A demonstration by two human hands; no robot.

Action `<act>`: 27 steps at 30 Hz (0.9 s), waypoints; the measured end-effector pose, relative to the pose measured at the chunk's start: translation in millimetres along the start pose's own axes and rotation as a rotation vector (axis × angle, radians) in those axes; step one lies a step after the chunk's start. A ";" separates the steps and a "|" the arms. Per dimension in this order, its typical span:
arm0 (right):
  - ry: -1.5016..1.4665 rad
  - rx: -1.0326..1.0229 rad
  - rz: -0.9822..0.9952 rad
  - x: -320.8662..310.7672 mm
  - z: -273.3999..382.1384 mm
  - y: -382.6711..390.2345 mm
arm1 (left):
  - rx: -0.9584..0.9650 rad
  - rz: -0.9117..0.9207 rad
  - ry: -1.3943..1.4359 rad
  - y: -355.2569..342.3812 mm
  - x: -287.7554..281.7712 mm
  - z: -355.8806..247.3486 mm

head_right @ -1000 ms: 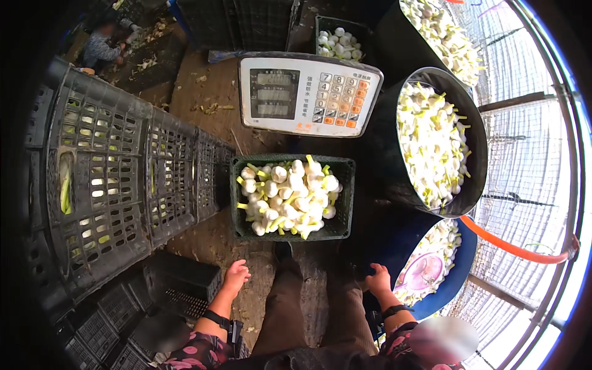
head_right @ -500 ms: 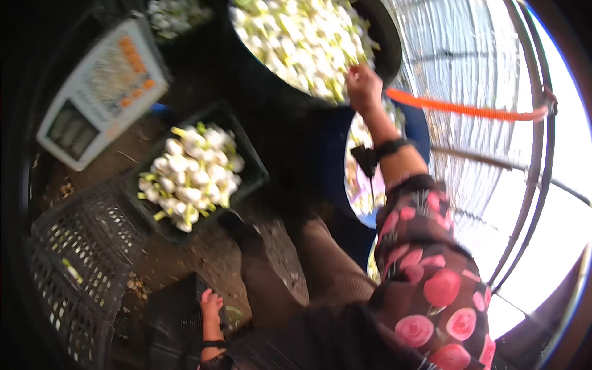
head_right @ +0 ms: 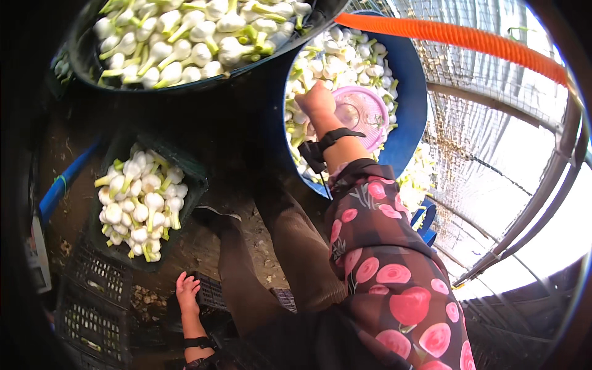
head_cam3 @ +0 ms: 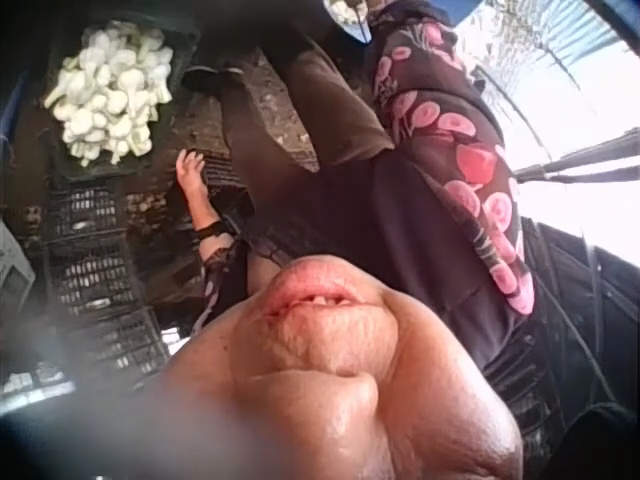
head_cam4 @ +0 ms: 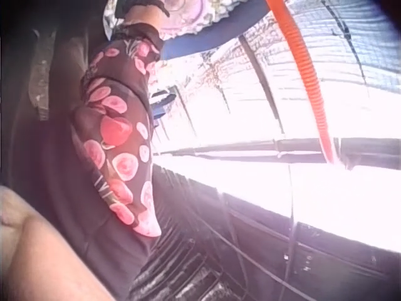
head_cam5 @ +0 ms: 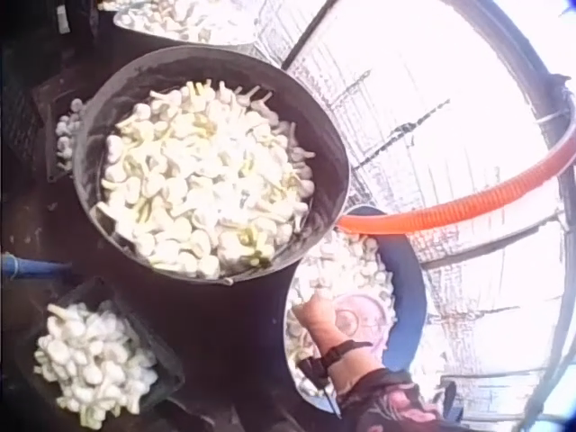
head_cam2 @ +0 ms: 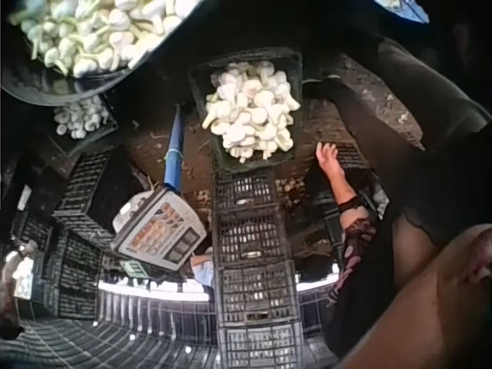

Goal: Sorting garlic bulbs from a bucket into mesh bags and crates using a colander and scale.

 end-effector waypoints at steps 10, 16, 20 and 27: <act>-0.577 0.001 0.007 -9.5 -42.2 -3.7 | 0.293 0.136 -0.321 91.3 -33.7 -194.1; -1.255 0.359 0.108 -56.0 -87.3 46.2 | 0.322 0.414 -0.460 186.8 -21.6 -283.2; -1.339 0.104 -0.036 -138.8 -37.9 85.1 | 0.291 0.621 -0.431 183.4 -1.7 -277.0; -1.336 -0.260 0.228 -150.4 143.5 191.8 | 0.496 -0.101 0.116 13.1 -27.1 -195.8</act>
Point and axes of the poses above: each hand's wrist, its own y-axis away from the middle knuckle, its own x-axis out of the palm, z = x × y, the point moved 10 cm from there along -y, towards the middle knuckle, and after that the axes turned 13 degrees about -z, right-handed, at the moved point
